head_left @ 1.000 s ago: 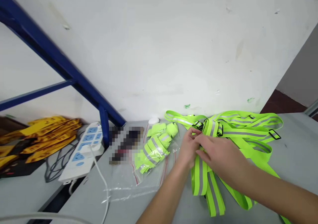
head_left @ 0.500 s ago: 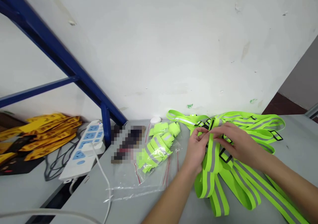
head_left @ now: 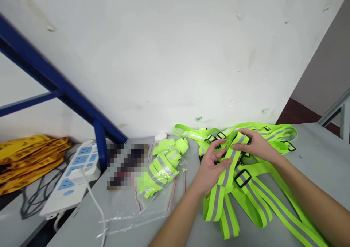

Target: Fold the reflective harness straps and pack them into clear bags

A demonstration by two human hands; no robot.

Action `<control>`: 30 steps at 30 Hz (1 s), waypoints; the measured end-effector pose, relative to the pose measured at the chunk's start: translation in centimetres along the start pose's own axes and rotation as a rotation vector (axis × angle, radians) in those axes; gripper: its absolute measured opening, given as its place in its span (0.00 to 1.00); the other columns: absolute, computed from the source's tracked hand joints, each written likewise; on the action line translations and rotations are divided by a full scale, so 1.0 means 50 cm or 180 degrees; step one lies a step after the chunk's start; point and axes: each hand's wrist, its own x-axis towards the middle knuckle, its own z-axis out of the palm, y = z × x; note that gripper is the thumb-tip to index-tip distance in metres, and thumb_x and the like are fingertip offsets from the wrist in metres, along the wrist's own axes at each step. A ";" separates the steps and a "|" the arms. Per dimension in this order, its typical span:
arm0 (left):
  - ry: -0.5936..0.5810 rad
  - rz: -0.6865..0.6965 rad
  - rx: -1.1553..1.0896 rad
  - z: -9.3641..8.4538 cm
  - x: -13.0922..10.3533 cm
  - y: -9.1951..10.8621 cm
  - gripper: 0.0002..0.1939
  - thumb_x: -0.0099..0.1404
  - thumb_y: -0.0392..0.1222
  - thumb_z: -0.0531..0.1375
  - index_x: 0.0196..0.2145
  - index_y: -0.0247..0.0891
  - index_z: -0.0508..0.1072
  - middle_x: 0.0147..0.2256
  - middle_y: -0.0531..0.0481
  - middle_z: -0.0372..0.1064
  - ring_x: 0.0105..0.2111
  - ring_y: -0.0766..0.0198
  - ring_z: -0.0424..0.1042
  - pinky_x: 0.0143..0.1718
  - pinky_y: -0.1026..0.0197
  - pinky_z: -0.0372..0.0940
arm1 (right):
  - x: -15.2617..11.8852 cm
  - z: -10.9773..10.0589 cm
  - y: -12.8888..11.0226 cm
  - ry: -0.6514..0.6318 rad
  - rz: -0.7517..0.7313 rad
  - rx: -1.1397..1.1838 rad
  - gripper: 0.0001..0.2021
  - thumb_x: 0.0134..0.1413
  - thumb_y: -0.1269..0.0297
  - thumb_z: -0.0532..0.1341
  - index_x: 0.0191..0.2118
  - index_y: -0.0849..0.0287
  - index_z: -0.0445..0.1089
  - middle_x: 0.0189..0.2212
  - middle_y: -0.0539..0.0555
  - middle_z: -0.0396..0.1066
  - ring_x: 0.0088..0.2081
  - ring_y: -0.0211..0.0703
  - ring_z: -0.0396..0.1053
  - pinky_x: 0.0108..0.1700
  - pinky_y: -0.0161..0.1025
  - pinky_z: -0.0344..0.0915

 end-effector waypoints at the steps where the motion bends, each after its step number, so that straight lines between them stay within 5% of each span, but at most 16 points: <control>1: 0.0013 -0.0005 0.0061 0.002 0.000 -0.001 0.33 0.55 0.46 0.68 0.56 0.44 0.61 0.42 0.46 0.76 0.40 0.59 0.73 0.41 0.60 0.62 | -0.001 -0.009 0.000 -0.0294 0.0117 0.0239 0.21 0.50 0.50 0.65 0.48 0.55 0.72 0.43 0.54 0.74 0.45 0.52 0.72 0.46 0.46 0.68; 4: 0.0129 -0.0068 0.0271 0.010 -0.001 0.001 0.33 0.55 0.45 0.68 0.57 0.43 0.61 0.40 0.44 0.76 0.43 0.57 0.72 0.41 0.61 0.62 | -0.007 -0.023 -0.007 -0.0669 0.0078 0.0532 0.17 0.51 0.53 0.65 0.44 0.56 0.75 0.40 0.52 0.76 0.42 0.50 0.73 0.46 0.44 0.68; 9: -0.0064 -0.0447 0.0707 0.002 -0.010 0.026 0.36 0.53 0.39 0.67 0.58 0.48 0.63 0.50 0.44 0.69 0.52 0.52 0.67 0.39 0.61 0.64 | -0.016 -0.033 -0.006 -0.0434 -0.0109 0.0221 0.16 0.52 0.54 0.65 0.44 0.57 0.74 0.41 0.53 0.75 0.43 0.50 0.71 0.46 0.44 0.66; 13: -0.0516 -0.0758 0.0764 -0.024 -0.013 0.041 0.41 0.53 0.39 0.66 0.63 0.49 0.57 0.47 0.45 0.70 0.39 0.56 0.74 0.36 0.59 0.67 | -0.022 -0.050 0.017 0.0141 -0.0019 -0.0042 0.16 0.53 0.52 0.63 0.42 0.57 0.73 0.41 0.54 0.75 0.44 0.50 0.71 0.45 0.43 0.66; 18: -0.0402 -0.0683 0.1163 -0.057 -0.013 0.049 0.42 0.49 0.39 0.69 0.61 0.45 0.62 0.48 0.42 0.72 0.47 0.51 0.72 0.42 0.57 0.68 | -0.031 -0.072 0.040 0.1141 0.0154 -0.0373 0.15 0.54 0.50 0.62 0.38 0.57 0.70 0.37 0.53 0.74 0.39 0.48 0.71 0.40 0.41 0.65; 23: -0.0479 -0.0993 0.0852 -0.063 -0.009 0.051 0.33 0.59 0.43 0.61 0.61 0.42 0.59 0.41 0.42 0.76 0.31 0.57 0.76 0.33 0.57 0.69 | -0.033 -0.081 0.059 0.1950 -0.0083 -0.0961 0.14 0.54 0.51 0.62 0.38 0.56 0.67 0.33 0.53 0.72 0.34 0.46 0.69 0.34 0.39 0.63; 30: -0.0165 -0.0871 0.0586 -0.046 0.004 0.030 0.32 0.63 0.48 0.57 0.62 0.41 0.53 0.33 0.47 0.75 0.25 0.60 0.75 0.33 0.56 0.69 | -0.036 -0.069 0.086 0.2295 -0.0585 -0.1770 0.09 0.53 0.61 0.60 0.41 0.56 0.67 0.33 0.55 0.73 0.32 0.48 0.71 0.33 0.41 0.64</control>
